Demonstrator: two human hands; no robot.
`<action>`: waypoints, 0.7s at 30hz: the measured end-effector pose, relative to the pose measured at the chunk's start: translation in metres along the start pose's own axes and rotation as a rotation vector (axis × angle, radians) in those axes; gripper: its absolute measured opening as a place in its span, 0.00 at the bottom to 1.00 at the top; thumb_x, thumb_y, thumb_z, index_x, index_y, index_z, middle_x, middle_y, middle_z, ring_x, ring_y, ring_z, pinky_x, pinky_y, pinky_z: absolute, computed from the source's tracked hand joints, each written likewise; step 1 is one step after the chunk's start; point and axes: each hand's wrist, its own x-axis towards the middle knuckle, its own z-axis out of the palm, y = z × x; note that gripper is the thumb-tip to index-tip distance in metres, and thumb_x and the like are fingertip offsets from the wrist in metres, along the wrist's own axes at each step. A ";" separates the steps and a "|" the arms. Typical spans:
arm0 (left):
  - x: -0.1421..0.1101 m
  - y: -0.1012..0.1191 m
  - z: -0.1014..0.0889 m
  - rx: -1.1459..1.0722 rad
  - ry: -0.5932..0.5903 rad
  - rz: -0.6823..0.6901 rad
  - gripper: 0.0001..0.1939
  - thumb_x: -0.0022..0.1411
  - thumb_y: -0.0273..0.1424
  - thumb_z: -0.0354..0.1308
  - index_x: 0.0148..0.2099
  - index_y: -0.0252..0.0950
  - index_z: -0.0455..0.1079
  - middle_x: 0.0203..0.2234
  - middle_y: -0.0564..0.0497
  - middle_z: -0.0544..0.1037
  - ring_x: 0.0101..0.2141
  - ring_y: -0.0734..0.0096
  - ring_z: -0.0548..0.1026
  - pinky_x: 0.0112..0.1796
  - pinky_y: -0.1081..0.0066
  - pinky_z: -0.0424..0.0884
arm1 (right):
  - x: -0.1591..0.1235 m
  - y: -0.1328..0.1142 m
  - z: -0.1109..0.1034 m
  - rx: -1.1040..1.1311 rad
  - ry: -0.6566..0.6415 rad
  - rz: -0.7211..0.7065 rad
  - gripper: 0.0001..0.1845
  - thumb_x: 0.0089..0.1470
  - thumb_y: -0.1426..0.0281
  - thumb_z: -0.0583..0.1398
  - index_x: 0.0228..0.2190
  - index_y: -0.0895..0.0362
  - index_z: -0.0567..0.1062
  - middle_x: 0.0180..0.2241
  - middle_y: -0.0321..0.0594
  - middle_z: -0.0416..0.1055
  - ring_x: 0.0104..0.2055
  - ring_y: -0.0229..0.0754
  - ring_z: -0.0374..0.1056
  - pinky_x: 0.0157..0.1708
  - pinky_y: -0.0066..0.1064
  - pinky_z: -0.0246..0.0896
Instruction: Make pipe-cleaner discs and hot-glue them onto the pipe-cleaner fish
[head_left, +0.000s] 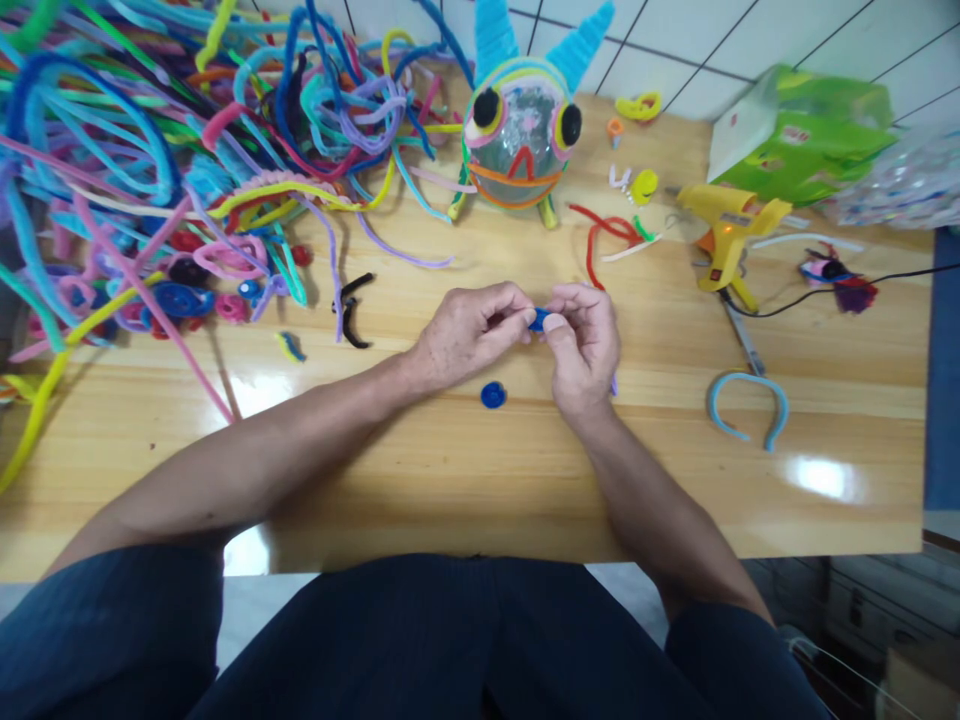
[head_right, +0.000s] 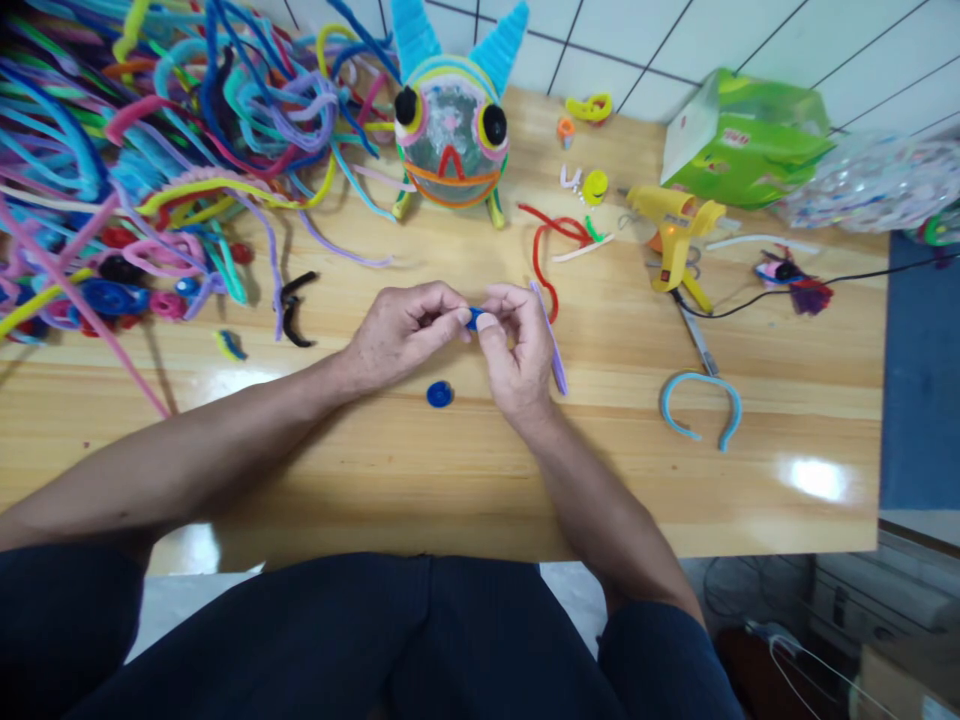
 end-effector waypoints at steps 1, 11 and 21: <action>0.000 0.000 0.000 -0.012 0.010 -0.020 0.11 0.73 0.34 0.59 0.37 0.36 0.76 0.28 0.51 0.84 0.28 0.75 0.76 0.31 0.74 0.70 | 0.000 0.001 0.000 0.019 0.009 0.009 0.12 0.71 0.56 0.62 0.51 0.47 0.77 0.42 0.36 0.75 0.43 0.41 0.75 0.43 0.38 0.75; 0.002 -0.006 0.001 -0.121 0.042 -0.070 0.16 0.75 0.42 0.62 0.36 0.36 0.75 0.28 0.51 0.84 0.26 0.76 0.75 0.30 0.73 0.69 | 0.000 0.001 0.004 0.032 0.021 0.006 0.10 0.70 0.58 0.65 0.46 0.49 0.78 0.36 0.32 0.75 0.36 0.37 0.74 0.40 0.34 0.73; 0.001 -0.010 0.001 -0.064 0.110 -0.045 0.10 0.74 0.40 0.62 0.47 0.39 0.76 0.34 0.52 0.81 0.26 0.76 0.70 0.28 0.72 0.65 | 0.001 -0.001 0.004 0.025 0.015 0.026 0.07 0.68 0.62 0.65 0.45 0.49 0.77 0.34 0.31 0.74 0.34 0.36 0.73 0.38 0.33 0.72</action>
